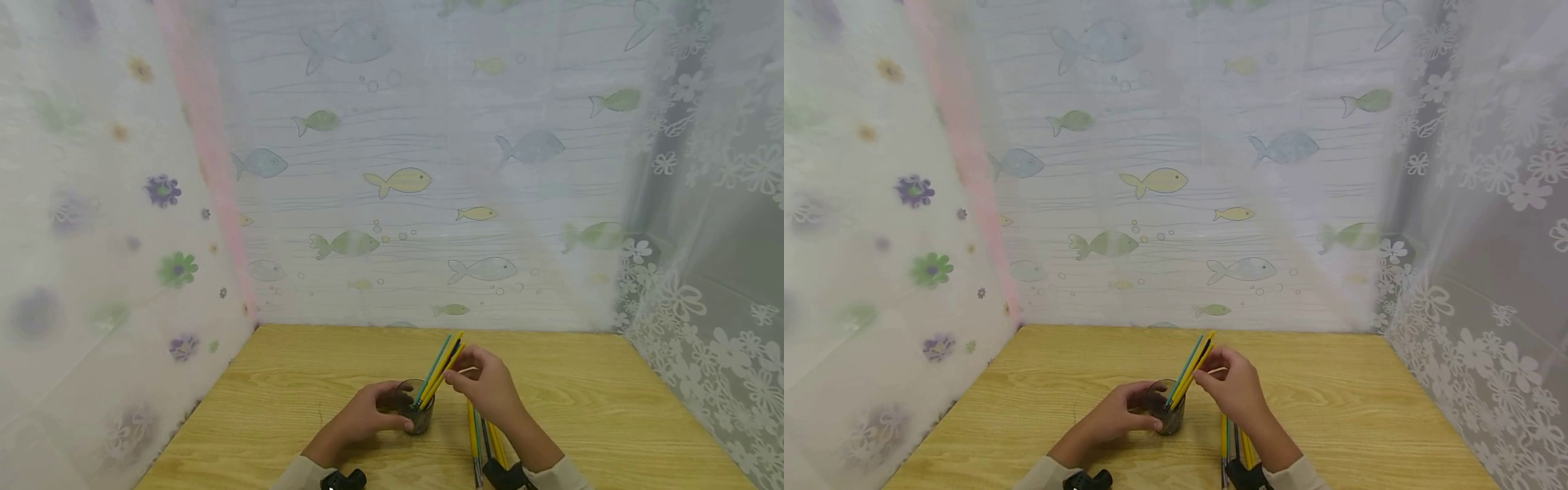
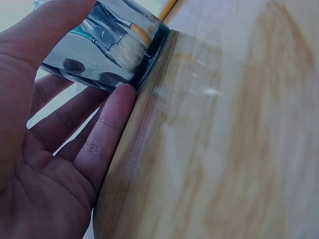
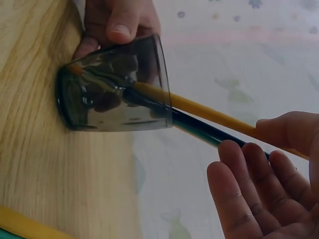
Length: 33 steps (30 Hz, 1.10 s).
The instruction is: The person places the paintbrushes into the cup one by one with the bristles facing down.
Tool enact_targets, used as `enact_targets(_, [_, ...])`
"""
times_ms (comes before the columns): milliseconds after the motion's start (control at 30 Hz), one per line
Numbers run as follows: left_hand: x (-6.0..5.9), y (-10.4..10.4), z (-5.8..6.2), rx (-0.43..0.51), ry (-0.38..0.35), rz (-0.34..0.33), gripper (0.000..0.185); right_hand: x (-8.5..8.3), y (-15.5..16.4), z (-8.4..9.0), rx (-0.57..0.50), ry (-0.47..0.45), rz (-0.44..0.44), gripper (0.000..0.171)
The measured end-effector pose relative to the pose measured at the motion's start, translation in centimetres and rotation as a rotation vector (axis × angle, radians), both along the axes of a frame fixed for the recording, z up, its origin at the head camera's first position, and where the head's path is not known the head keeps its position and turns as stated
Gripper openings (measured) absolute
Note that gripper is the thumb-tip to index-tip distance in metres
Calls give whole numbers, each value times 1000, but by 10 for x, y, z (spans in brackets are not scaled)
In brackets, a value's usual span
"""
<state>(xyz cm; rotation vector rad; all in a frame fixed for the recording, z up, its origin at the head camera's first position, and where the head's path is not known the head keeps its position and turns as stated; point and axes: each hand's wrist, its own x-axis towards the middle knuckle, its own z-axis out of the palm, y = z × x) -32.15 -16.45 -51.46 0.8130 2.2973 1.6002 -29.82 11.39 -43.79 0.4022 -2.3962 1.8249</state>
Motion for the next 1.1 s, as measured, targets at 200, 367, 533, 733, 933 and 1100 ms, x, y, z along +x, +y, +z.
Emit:
enact_targets(200, [0, 0, 1, 8, -13, -4, 58, -1, 7, 4, -38, 10, 0, 27])
enact_targets(367, [0, 0, 0, 4, -16, 3, 60, -2, 14, 8, -65, 6, -4, 33])
enact_targets(533, [0, -1, 0, 12, -27, -6, 62, -4, 19, 11, -67, -28, -32, 32])
enact_targets(733, [0, -1, -1, 8, -30, -4, 61, -9, 26, 7, -41, -40, -58, 33])
enact_targets(933, [1, 0, 0, 6, -33, 4, 61, -11, 31, 3, -10, -68, -89, 33])
enact_targets(1100, [1, 0, -1, 7, -35, 7, 61, -16, 33, -2, 11, -98, -110, 29])
